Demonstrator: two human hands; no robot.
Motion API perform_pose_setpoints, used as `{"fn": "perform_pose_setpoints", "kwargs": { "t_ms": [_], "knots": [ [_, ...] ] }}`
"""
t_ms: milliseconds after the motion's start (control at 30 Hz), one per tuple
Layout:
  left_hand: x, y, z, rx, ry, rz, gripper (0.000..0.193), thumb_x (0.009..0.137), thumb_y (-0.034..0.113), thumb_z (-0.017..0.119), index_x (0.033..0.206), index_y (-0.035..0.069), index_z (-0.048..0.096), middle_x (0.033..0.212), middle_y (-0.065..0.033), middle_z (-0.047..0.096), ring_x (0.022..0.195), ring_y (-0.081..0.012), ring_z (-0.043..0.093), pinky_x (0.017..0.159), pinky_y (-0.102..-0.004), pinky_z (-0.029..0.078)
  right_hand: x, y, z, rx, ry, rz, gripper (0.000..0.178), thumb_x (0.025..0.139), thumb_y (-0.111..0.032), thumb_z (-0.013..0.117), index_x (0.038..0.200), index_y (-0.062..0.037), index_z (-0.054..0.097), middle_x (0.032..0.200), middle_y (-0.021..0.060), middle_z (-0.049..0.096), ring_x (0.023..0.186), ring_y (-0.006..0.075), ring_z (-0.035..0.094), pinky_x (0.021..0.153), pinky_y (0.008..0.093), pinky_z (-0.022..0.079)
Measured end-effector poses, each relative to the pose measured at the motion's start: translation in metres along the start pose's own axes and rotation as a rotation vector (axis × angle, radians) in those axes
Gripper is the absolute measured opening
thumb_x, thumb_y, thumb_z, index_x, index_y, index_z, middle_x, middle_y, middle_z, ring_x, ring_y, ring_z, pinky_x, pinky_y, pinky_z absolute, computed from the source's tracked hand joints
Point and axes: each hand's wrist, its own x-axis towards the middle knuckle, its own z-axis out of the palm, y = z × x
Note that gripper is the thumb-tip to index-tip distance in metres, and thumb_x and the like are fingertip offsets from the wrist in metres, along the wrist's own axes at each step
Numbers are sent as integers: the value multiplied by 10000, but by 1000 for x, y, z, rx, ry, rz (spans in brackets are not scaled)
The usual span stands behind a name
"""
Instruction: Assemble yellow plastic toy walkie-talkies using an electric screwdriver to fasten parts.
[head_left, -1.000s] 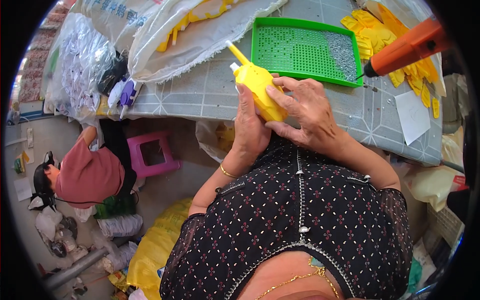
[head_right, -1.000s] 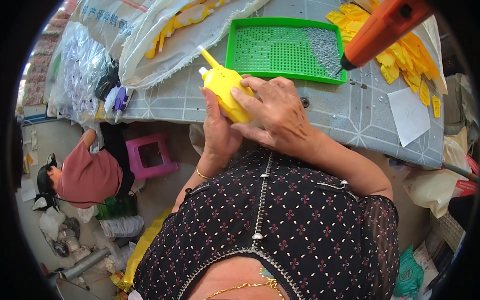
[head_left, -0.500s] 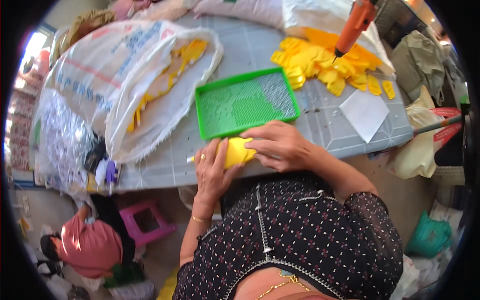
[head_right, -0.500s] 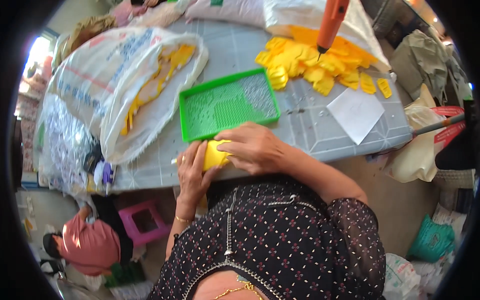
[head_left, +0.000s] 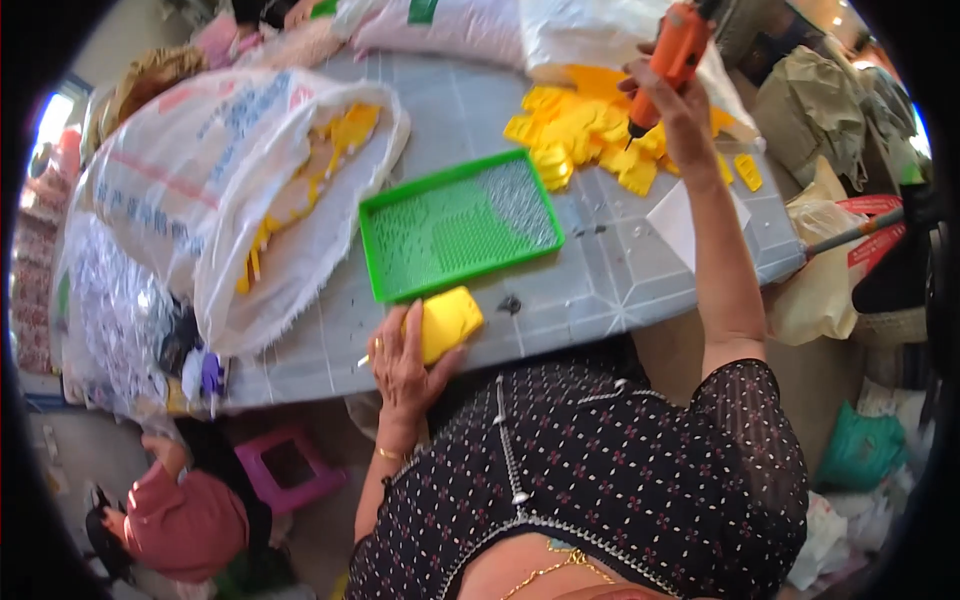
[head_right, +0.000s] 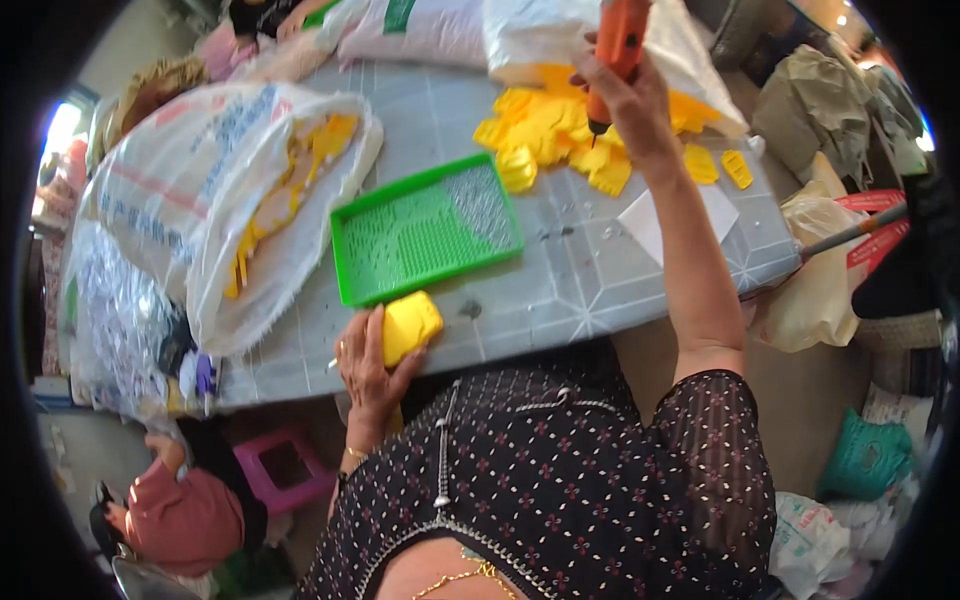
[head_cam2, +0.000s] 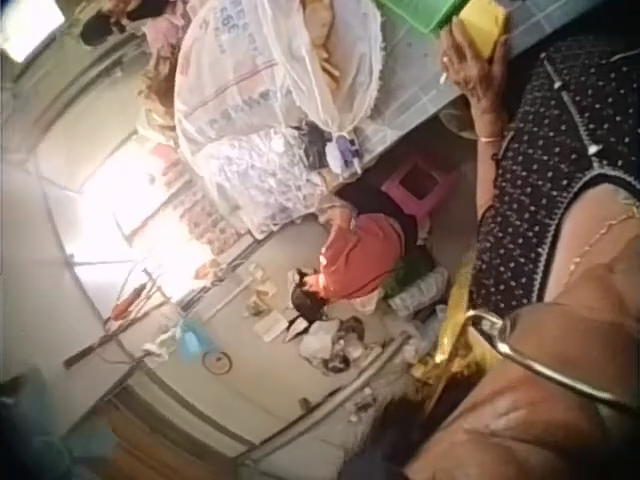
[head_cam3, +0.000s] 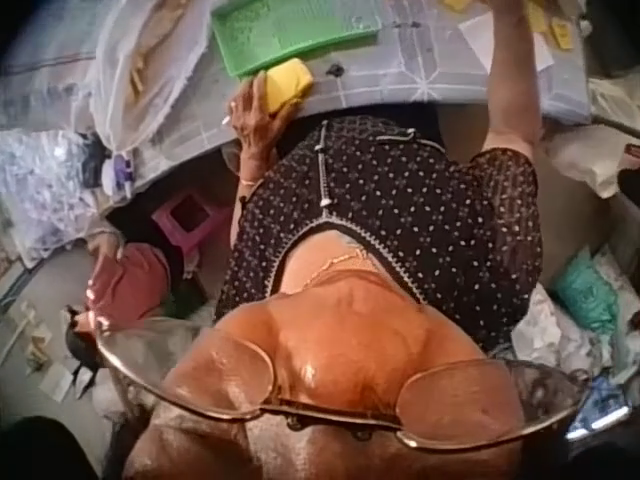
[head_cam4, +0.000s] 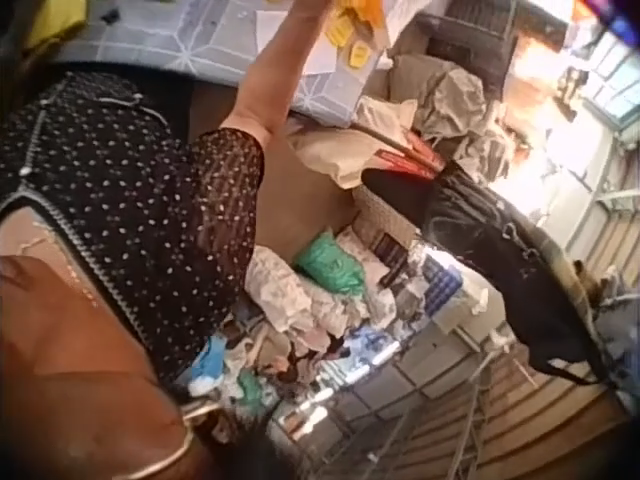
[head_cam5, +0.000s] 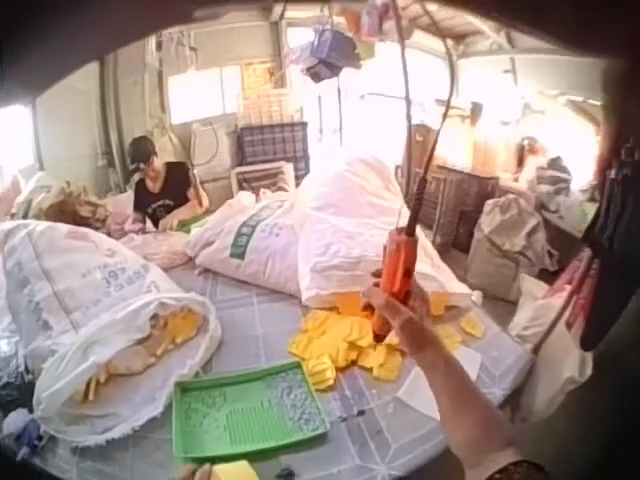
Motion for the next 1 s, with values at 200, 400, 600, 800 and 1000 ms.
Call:
{"fn": "perform_pose_setpoints", "kwargs": {
  "t_ms": [200,400,600,800,1000],
  "knots": [
    [6,-3,5,8,-8,-64,784,769,454,849,1371,30,578,1311,-184,599,1155,-371,588,993,-478,425,-47,-6,48,114,-168,73,266,904,-195,739,1069,-22,621,867,44,638,757,145,664,731,301,534],
    [-5,-4,2,12,23,-42,804,770,474,847,1363,3,574,1277,-164,634,1145,-343,610,1008,-463,418,-75,-19,109,430,-296,174,139,908,-95,696,967,-40,583,729,13,538,630,119,541,650,293,472],
    [-2,-7,2,-21,34,-25,823,761,490,842,1360,-10,580,1265,-148,637,1112,-313,623,990,-447,424,-79,-9,162,427,-383,280,182,904,-129,712,982,-61,563,714,23,556,612,128,564,609,291,488],
    [1,-6,1,3,37,-45,788,755,465,849,1336,-7,604,1248,-135,644,1071,-299,624,970,-439,415,-73,6,187,423,-237,270,192,891,-114,701,969,-80,528,699,8,519,586,114,548,582,267,480],
    [4,-8,4,5,47,-37,774,747,458,856,1318,-8,619,1214,-136,656,1031,-288,629,948,-433,421,-56,68,202,1428,-563,-130,232,881,-94,713,986,-88,505,710,-2,496,564,106,503,590,274,488]
  ]
}}
